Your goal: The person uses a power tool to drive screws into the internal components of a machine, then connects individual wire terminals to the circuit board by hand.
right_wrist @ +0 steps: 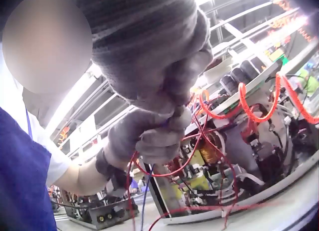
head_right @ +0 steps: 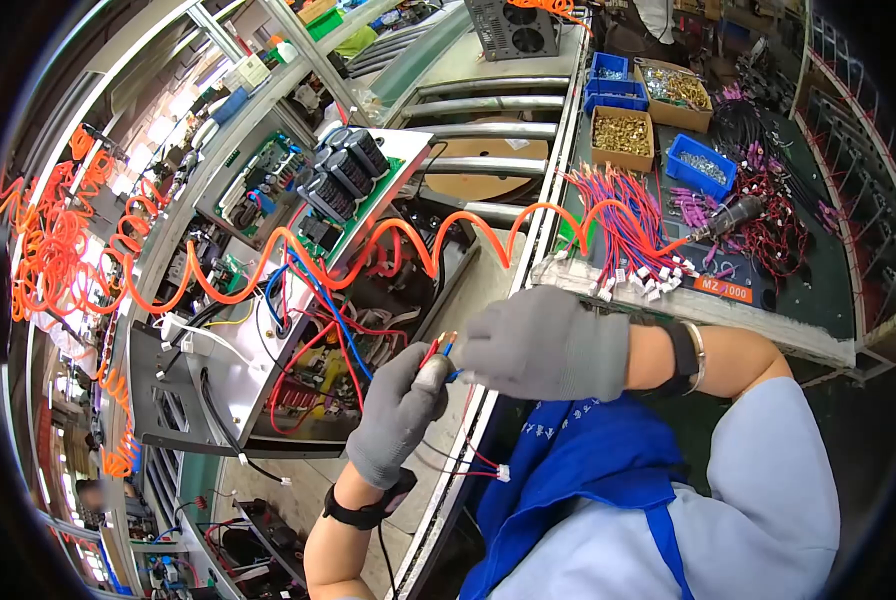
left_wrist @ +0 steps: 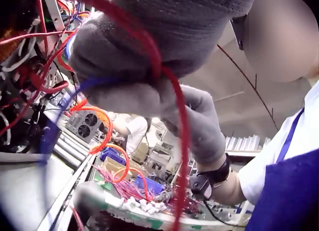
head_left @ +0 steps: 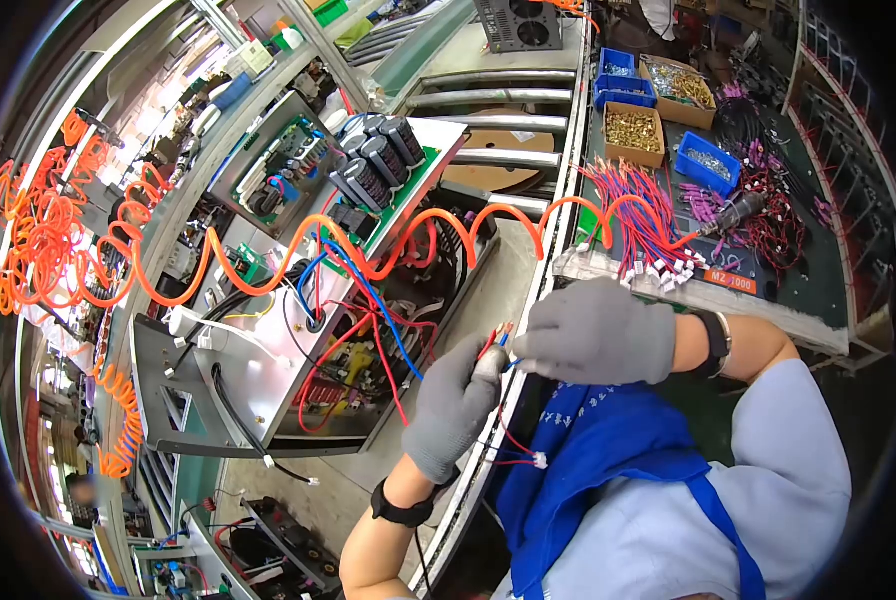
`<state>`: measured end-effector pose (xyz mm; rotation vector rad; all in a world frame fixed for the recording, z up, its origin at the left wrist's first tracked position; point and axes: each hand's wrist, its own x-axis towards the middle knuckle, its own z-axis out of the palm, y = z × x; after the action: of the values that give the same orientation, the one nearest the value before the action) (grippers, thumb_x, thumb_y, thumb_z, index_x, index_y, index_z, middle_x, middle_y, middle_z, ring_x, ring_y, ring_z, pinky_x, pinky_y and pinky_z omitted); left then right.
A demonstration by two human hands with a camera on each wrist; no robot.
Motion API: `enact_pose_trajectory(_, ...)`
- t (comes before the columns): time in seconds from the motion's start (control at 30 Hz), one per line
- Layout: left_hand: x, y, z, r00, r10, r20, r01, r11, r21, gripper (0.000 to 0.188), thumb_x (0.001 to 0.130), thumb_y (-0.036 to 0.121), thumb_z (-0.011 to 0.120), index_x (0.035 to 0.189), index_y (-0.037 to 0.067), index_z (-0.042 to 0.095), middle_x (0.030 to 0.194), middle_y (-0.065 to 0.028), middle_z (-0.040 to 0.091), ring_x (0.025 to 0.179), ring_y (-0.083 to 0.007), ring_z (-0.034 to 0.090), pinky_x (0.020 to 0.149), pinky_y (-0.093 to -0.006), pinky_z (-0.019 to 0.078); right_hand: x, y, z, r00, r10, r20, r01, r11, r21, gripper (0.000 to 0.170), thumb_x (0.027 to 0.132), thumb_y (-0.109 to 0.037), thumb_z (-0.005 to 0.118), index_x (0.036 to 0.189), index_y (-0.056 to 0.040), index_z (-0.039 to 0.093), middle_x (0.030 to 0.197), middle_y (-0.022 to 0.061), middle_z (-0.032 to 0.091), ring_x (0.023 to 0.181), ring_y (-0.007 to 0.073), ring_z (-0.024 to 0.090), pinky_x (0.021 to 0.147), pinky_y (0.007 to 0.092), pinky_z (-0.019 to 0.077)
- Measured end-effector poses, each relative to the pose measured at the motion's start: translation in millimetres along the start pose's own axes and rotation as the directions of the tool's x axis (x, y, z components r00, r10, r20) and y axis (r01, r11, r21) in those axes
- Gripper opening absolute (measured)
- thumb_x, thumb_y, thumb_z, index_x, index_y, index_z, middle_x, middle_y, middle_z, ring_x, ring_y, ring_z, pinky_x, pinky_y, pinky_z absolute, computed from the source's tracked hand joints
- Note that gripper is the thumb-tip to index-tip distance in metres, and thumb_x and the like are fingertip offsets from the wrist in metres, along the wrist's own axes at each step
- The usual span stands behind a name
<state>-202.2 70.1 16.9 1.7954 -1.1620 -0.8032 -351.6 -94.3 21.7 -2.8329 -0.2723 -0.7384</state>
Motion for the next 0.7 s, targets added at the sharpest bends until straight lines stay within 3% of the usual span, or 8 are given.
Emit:
enact_pose_trajectory(0.03,-0.9,-7.4,-0.4,0.999,0.022,-0.033,-0.019,0.996,0.083,0.026,0.097,0.024,0.052,0.085,0.001,0.056,0.063,0.0010,0.047,0.057,-0.0073,0.043,0.055,-0.0248,0.0365,-1.4,4.2,-4.4,1.000,0.020,-0.001,-0.020,0.999,0.046,0.014,0.082,-0.019,0.067,0.094,-0.0135,0.064,0.077,0.0053,0.058,0.067,0.0246,0.062,0.055,0.0380,0.0489)
enact_pose_trajectory(0.13,-3.3,-12.9,-3.3,0.999,-0.043,-0.015,0.044,0.995,0.092,0.028,0.095,0.026,0.057,0.090,-0.001,0.060,0.063,-0.0058,0.049,0.062,-0.0137,0.047,0.059,-0.0333,0.0418,-0.7,11.0,-9.3,1.000,0.027,0.008,-0.028,0.995,0.095,0.016,0.080,-0.019,0.068,0.095,-0.0150,0.065,0.079,0.0050,0.059,0.068,0.0258,0.061,0.057,0.0387,0.0487)
enact_pose_trajectory(0.3,-9.3,-0.5,-5.7,0.995,-0.077,0.064,0.078,0.997,-0.021,0.026,0.094,0.023,0.061,0.090,-0.002,0.063,0.063,-0.0015,0.052,0.059,-0.0085,0.048,0.056,-0.0286,0.0411,4.0,16.3,-13.9,0.998,0.020,-0.065,-0.011,0.989,0.144,0.015,0.077,-0.017,0.071,0.092,-0.0141,0.066,0.080,0.0048,0.059,0.068,0.0257,0.061,0.059,0.0385,0.0489)
enact_pose_trajectory(0.43,-15.3,7.9,-10.8,0.989,-0.054,0.134,0.074,0.987,-0.146,0.027,0.094,0.025,0.061,0.091,-0.002,0.064,0.064,0.0000,0.053,0.059,-0.0057,0.049,0.054,-0.0251,0.0404,10.2,20.7,-13.7,1.000,0.024,0.002,-0.023,0.956,0.292,0.012,0.079,-0.018,0.069,0.089,-0.0124,0.066,0.083,0.0052,0.060,0.073,0.0266,0.063,0.063,0.0384,0.0502)
enact_pose_trajectory(0.6,-22.5,2.5,-18.0,0.986,-0.018,0.163,0.046,0.985,-0.169,0.026,0.094,0.024,0.061,0.096,-0.002,0.065,0.066,0.0018,0.053,0.060,-0.0048,0.048,0.055,-0.0231,0.0404,16.5,24.6,-10.1,0.990,0.035,0.137,-0.097,0.873,0.478,0.013,0.084,-0.018,0.064,0.092,-0.0084,0.065,0.089,0.0076,0.060,0.081,0.0285,0.064,0.071,0.0382,0.0517)
enact_pose_trajectory(0.7,-25.3,1.6,-20.0,0.991,0.010,0.134,0.016,0.981,-0.191,0.026,0.094,0.024,0.062,0.099,-0.002,0.065,0.067,0.0032,0.052,0.060,-0.0041,0.048,0.055,-0.0224,0.0402,17.1,25.5,0.7,0.997,0.035,0.066,-0.066,0.827,0.558,0.012,0.083,-0.015,0.065,0.092,-0.0074,0.066,0.087,0.0077,0.060,0.078,0.0271,0.063,0.069,0.0365,0.0507)
